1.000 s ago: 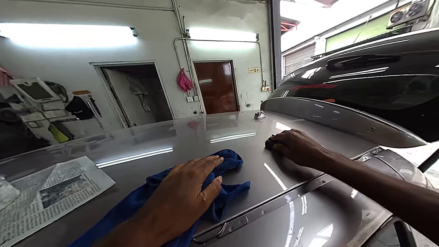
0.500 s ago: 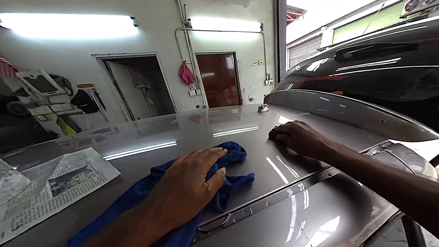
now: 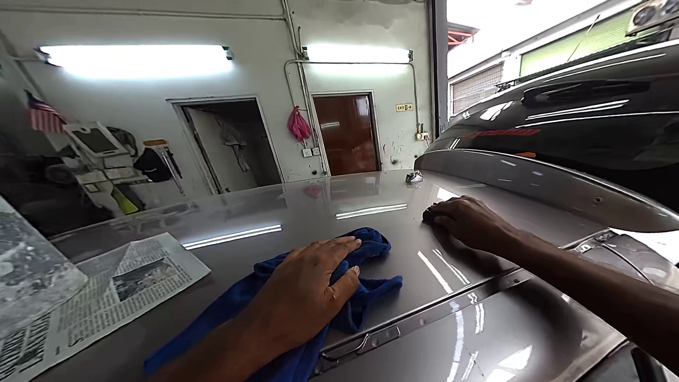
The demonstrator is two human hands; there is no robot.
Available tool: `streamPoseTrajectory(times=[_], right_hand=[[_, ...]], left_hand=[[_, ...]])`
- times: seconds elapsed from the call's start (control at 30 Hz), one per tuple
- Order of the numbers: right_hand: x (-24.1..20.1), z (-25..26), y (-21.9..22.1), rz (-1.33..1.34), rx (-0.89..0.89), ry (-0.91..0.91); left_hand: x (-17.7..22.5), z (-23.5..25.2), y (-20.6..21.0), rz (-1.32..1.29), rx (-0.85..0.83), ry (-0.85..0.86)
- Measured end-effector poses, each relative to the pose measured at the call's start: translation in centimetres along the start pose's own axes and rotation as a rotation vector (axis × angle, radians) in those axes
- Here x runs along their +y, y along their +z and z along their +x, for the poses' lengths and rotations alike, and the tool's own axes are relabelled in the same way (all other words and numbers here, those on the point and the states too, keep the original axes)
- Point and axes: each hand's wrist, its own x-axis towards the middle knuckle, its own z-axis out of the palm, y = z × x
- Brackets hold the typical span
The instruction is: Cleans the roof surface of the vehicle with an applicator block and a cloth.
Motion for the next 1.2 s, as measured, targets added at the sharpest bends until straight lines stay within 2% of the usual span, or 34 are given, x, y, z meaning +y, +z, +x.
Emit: streamPoseTrajectory(times=[0.1, 0.3, 0.47, 0.67, 0.83, 1.0, 1.2], right_hand=[[-0.6, -1.7, -0.9, 0.023, 0.007, -0.036], [0.4, 1.3, 0.2, 0.032, -0.013, 0.02], [-0.5, -2.0, -1.2, 0.046, -0.001, -0.036], [0.1, 1.1, 0.4, 0.001, 0.002, 0.054], [-0.6, -2.1, -1.0, 0.022, -0.029, 0.003], [0.2, 0.9, 0.0, 0.014, -0.09, 0.114], [-0.8, -2.1, -1.0, -0.015, -0.068, 0.028]], left_hand=[[0.1, 0.1, 0.1, 0.016, 0.017, -0.008], [0.0, 0.2, -0.6, -0.006, -0.033, -0.025], [0.1, 0.3, -0.2, 0.016, -0.02, -0.022], [-0.1, 0.5, -0.2, -0.009, -0.032, -0.017], [-0.6, 0.5, 0.7, -0.009, 0.036, 0.017], [-1.6, 0.5, 1.1, -0.033, 0.035, 0.031], [-1.6, 0.6, 1.0, -0.045, 0.035, 0.039]])
